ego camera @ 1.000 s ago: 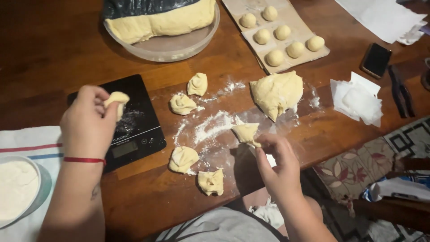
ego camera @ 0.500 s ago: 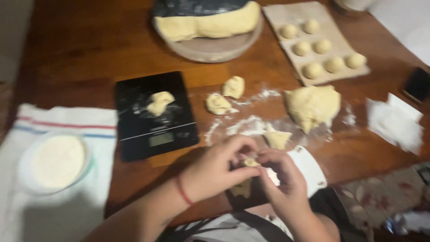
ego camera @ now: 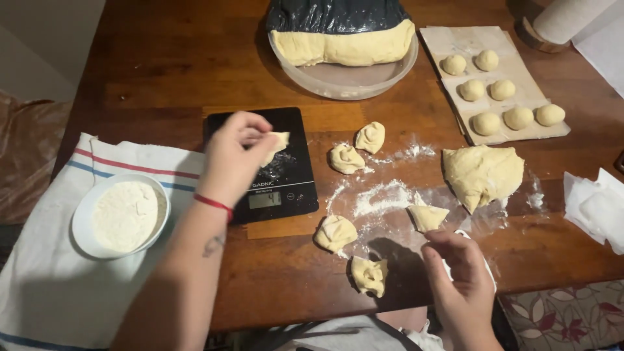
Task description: Portioning dough using a scale and shaping it into small balls for baking
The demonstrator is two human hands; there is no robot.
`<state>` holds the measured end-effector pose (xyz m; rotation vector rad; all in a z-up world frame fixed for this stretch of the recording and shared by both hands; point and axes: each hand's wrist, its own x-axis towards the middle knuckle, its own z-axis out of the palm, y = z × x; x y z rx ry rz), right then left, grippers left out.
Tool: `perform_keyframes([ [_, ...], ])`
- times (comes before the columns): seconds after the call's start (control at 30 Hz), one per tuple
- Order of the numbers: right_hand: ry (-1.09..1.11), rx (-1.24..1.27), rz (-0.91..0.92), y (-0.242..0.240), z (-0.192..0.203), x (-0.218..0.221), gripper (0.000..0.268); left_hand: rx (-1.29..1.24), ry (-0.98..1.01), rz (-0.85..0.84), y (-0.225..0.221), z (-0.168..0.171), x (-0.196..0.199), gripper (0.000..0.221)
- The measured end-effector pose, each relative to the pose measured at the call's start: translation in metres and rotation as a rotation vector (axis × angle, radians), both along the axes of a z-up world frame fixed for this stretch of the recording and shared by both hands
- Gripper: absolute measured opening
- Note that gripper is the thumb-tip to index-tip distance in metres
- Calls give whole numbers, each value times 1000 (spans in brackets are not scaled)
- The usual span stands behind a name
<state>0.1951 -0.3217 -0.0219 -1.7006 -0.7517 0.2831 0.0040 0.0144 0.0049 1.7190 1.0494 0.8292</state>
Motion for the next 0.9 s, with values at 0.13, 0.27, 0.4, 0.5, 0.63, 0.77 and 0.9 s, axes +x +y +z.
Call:
perform_keyframes([
  [0.13, -42, -3, -16, -6, -3, 9, 24, -3, 103, 31, 14, -18, -4, 7],
  [0.27, -78, -25, -103, -8, -1, 14, 19, 219, 306, 103, 27, -47, -1, 10],
  [0.4, -87, -12, -115, -13, -2, 19, 22, 411, 468, 179, 42, -70, 2, 28],
  [0.5, -91, 35, -137, -16, -16, 32, 19, 509, 586, 182, 43, -64, -5, 32],
  [0.63, -223, -18, -158, -15, 3, 40, 13, 498, 441, 103, 40, -67, -6, 23],
  [0.77, -200, -222, -211, -7, 0, 56, 14, 458, 248, 114, 39, -68, -3, 4],
  [0.9, -322, -270, -125, 0, -10, 63, 26, 773, -56, 126, 30, -46, -12, 9],
])
